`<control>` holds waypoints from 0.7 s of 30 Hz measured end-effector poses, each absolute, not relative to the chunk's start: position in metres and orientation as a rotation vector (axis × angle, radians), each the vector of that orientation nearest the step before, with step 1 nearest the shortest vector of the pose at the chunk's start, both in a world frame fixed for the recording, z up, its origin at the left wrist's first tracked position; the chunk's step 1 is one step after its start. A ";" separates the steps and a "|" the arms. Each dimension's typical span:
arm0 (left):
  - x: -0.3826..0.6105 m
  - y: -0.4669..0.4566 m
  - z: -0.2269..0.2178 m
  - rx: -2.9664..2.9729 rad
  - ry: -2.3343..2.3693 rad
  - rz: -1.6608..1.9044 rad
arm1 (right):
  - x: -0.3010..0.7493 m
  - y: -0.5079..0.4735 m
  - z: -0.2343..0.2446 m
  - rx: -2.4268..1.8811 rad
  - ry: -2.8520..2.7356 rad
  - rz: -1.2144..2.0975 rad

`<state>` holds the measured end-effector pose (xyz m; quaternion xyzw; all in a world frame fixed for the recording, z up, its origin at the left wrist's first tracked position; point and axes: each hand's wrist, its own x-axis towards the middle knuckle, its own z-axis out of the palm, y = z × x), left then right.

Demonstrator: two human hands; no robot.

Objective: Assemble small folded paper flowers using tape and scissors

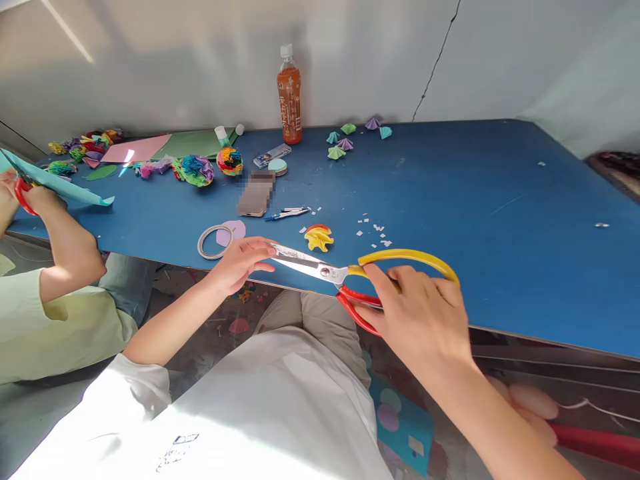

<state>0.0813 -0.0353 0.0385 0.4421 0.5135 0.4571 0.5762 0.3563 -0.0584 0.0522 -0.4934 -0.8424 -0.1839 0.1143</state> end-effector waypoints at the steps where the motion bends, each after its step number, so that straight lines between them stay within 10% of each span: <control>1: 0.082 -0.035 0.038 1.019 1.191 1.067 | 0.356 -0.059 0.052 -1.448 -2.465 -0.545; 21: 0.089 -0.038 0.032 0.916 1.164 1.064 | 0.364 -0.051 0.046 -1.194 -2.455 -0.738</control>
